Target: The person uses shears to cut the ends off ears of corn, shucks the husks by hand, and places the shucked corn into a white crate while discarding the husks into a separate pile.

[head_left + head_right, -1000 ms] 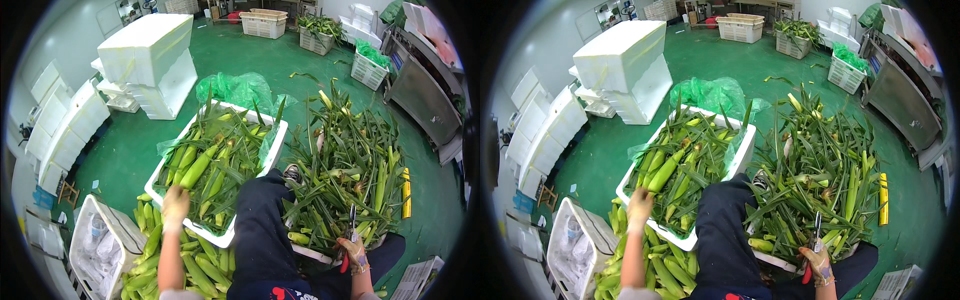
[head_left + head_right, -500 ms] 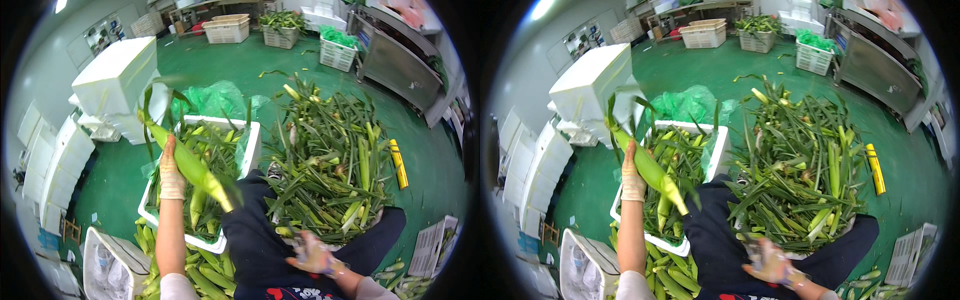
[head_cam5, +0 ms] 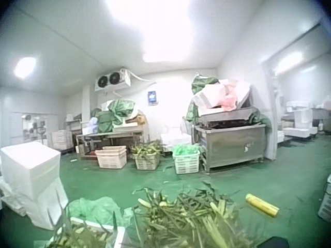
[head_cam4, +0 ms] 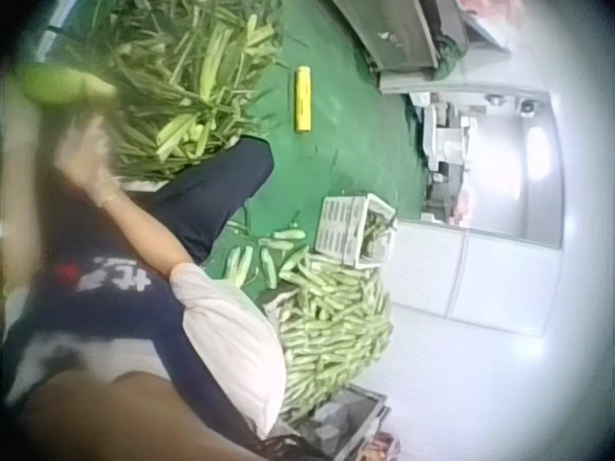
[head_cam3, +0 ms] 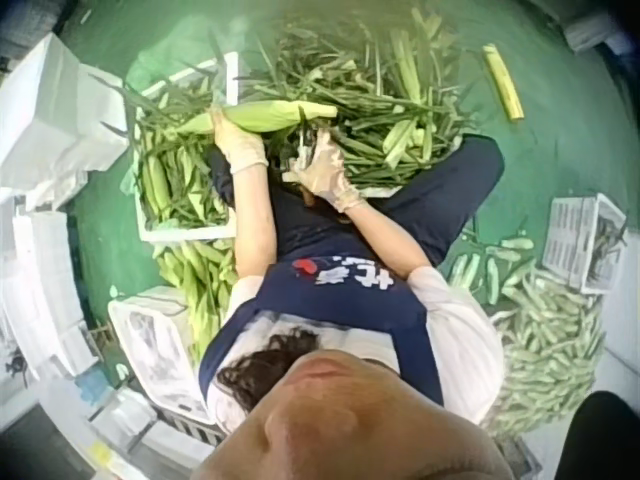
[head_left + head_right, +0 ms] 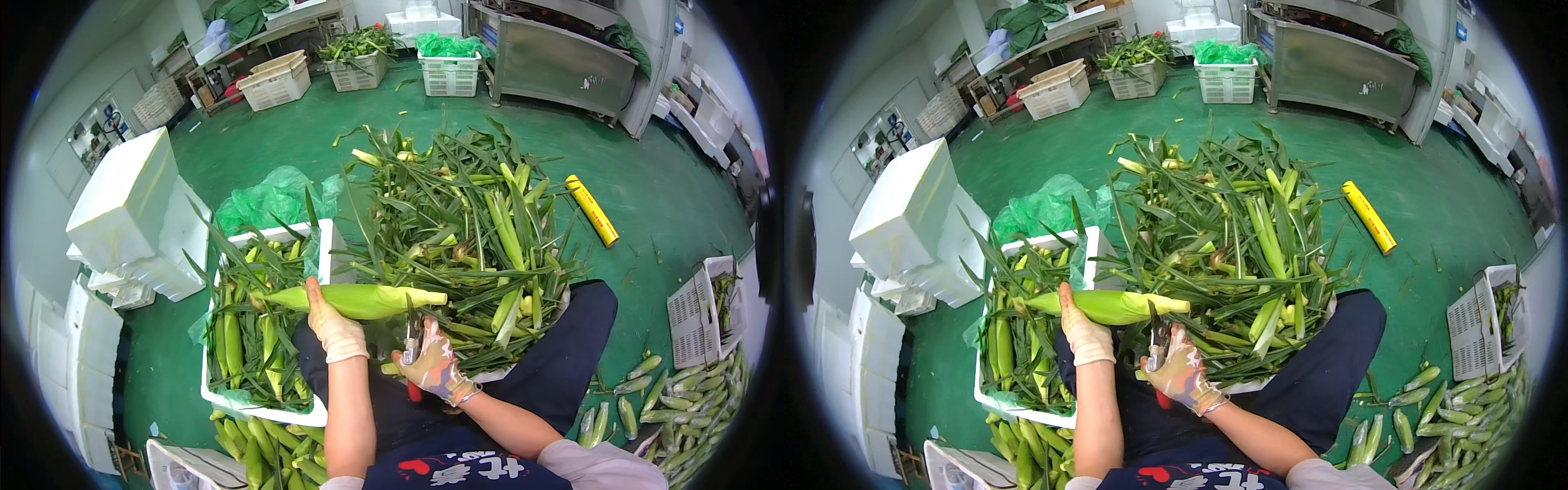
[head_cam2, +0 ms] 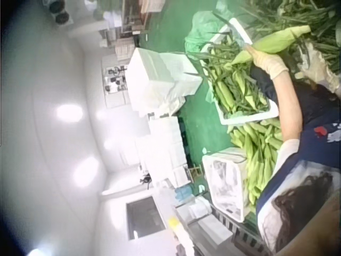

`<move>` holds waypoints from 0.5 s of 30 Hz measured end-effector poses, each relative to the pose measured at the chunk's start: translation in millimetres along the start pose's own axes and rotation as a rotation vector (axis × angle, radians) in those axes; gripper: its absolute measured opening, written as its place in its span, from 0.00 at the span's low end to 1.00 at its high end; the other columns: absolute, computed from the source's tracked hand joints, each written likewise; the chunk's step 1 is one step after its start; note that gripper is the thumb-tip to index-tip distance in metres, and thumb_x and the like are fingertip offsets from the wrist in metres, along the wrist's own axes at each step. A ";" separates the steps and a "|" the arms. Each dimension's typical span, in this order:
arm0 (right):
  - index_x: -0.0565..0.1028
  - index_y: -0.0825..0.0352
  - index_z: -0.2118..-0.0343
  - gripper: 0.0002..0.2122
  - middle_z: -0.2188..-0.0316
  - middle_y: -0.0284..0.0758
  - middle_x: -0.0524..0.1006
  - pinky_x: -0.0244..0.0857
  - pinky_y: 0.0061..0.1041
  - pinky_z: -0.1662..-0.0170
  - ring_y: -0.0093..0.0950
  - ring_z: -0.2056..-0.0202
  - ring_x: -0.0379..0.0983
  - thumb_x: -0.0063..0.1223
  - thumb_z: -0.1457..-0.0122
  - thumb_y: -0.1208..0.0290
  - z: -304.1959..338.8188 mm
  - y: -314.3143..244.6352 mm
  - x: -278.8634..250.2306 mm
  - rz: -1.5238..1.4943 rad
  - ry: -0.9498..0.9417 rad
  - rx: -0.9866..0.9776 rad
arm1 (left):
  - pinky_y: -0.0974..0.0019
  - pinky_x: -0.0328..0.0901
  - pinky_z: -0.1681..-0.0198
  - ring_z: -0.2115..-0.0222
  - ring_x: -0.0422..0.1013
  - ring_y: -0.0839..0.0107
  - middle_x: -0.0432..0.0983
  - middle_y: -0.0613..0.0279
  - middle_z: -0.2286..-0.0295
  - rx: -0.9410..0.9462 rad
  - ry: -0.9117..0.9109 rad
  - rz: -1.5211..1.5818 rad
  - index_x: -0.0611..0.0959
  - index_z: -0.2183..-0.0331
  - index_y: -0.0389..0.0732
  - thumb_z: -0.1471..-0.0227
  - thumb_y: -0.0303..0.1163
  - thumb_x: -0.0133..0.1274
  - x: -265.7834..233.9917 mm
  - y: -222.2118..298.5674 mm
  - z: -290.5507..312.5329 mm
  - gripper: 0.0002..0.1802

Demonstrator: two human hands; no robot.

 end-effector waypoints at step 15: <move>0.69 0.73 0.58 0.18 0.72 0.35 0.75 0.68 0.21 0.68 0.21 0.72 0.73 0.59 0.46 0.66 -128.8 -44.3 -35.6 -0.631 -0.231 -0.017 | 0.63 0.71 0.67 0.70 0.75 0.66 0.76 0.56 0.69 0.025 -0.819 -0.624 0.73 0.56 0.38 0.47 0.52 0.53 30.1 -16.4 73.4 0.28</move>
Point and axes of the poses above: each hand's wrist, its own z-axis away from the middle knuckle, its own x-axis out of the palm, y = z × x, the point moved 6 cm from there along -z, towards the middle knuckle
